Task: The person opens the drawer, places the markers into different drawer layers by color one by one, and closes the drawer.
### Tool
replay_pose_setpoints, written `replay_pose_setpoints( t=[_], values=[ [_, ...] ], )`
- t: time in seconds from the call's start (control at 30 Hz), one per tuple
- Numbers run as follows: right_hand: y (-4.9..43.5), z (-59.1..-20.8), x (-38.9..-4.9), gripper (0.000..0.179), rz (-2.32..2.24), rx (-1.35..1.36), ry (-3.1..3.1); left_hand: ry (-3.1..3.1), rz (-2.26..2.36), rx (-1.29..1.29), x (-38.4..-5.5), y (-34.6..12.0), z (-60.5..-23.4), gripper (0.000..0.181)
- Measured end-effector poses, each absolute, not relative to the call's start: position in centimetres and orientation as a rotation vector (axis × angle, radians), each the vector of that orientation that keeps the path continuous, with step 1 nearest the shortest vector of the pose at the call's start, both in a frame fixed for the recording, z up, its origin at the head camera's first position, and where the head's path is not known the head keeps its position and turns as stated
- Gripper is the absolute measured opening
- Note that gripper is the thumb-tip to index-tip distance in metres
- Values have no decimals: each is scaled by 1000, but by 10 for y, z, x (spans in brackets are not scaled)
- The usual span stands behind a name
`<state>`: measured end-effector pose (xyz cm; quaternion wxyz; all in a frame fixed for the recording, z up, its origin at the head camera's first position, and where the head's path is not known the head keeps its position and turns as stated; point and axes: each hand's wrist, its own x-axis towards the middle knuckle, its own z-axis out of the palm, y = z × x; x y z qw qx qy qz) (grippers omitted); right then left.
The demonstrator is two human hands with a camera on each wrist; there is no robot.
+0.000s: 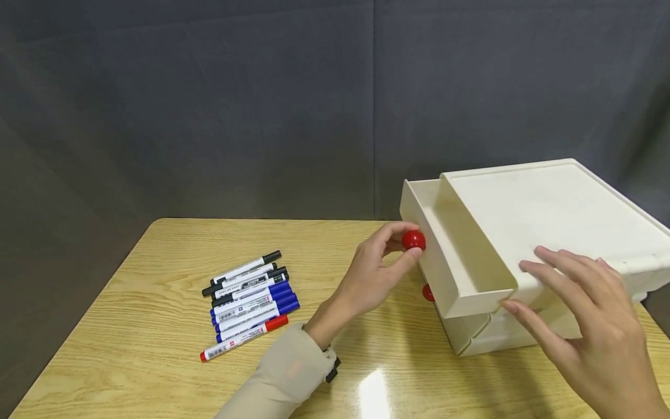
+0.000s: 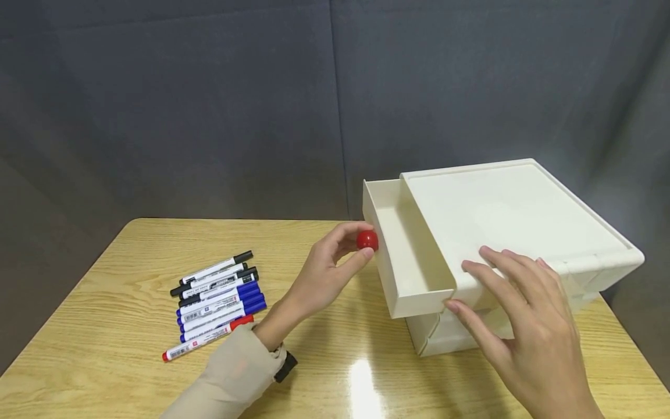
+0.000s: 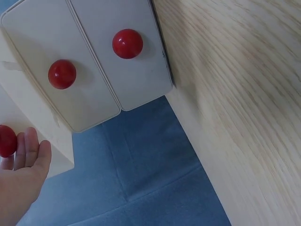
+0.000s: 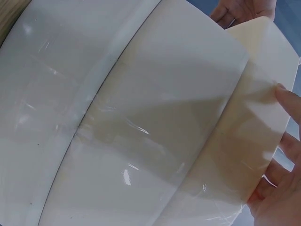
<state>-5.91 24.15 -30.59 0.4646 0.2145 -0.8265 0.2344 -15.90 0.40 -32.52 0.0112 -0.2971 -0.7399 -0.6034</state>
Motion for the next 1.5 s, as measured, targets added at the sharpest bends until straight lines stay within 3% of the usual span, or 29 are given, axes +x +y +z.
replay_pose_setpoints(
  t=[1.5],
  values=[
    [240,-305,-62,65,584,549,-2001,-2326,-1831,-840,-154,-22,-328,35]
  ],
)
